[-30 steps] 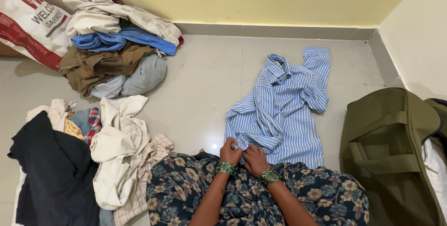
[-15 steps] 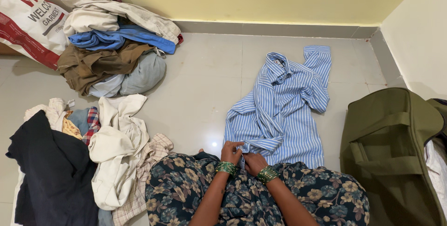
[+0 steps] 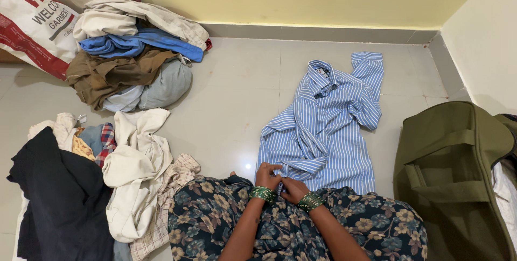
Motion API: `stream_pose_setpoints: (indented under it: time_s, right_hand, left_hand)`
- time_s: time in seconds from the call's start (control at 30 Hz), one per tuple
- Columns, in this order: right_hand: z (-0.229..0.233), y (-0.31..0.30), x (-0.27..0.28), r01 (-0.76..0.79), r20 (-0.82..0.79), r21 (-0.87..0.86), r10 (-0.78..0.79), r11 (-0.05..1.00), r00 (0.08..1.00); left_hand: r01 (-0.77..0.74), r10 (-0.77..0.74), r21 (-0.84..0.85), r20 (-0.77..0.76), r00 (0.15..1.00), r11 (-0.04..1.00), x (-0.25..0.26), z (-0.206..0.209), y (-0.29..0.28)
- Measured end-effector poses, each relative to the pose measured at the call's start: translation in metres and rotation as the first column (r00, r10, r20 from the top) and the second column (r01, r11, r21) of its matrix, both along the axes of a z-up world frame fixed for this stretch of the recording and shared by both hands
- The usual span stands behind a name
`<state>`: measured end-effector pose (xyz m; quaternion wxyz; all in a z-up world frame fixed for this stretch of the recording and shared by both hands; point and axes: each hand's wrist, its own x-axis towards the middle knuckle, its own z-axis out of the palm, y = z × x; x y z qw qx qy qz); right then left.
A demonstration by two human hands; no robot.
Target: The person folds a striped shirt by hand on the floor, smoothing the fabric and aligning the sleeves.
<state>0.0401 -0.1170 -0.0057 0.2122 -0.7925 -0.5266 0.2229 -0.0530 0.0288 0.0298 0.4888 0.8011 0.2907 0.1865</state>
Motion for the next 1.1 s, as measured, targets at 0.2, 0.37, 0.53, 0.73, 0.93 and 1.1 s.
stream_pose_setpoints:
  time_s: [0.2, 0.37, 0.53, 0.73, 0.93, 1.1]
  right_hand:
    - [-0.002, 0.001, 0.002, 0.001, -0.062, 0.019, 0.000, 1.000, 0.998]
    - [-0.001, 0.000, 0.004, 0.052, -0.126, 0.040, -0.047, 0.998, 0.991]
    - [0.013, -0.003, 0.002, 0.130, -0.072, 0.255, -0.116, 0.958, 0.991]
    - [0.073, -0.006, -0.010, 0.341, -0.099, 0.279, -0.327, 0.898, 0.940]
    - [0.080, -0.005, -0.007, 0.322, -0.254, 0.466, -0.224, 0.824, 0.941]
    - [0.058, -0.006, -0.002, 0.466, -0.404, 0.276, -0.339, 0.840, 0.850]
  left_hand:
    - [0.051, -0.050, -0.069, 0.017, 0.999, 0.996, -0.001, 0.005, 0.000]
    - [0.133, -0.129, -0.076, 0.061, 0.990, 0.988, -0.002, 0.004, -0.001]
    - [-0.019, 0.019, 0.030, -0.004, 1.000, 0.999, 0.000, 0.003, 0.002]
    - [-0.079, 0.085, 0.077, -0.076, 0.993, 0.994, -0.003, 0.008, 0.003]
    - [-0.081, 0.128, 0.249, -0.178, 0.976, 0.965, -0.009, 0.047, 0.000]
    - [-0.048, 0.121, 0.538, -0.101, 0.988, 0.842, -0.012, 0.080, -0.001]
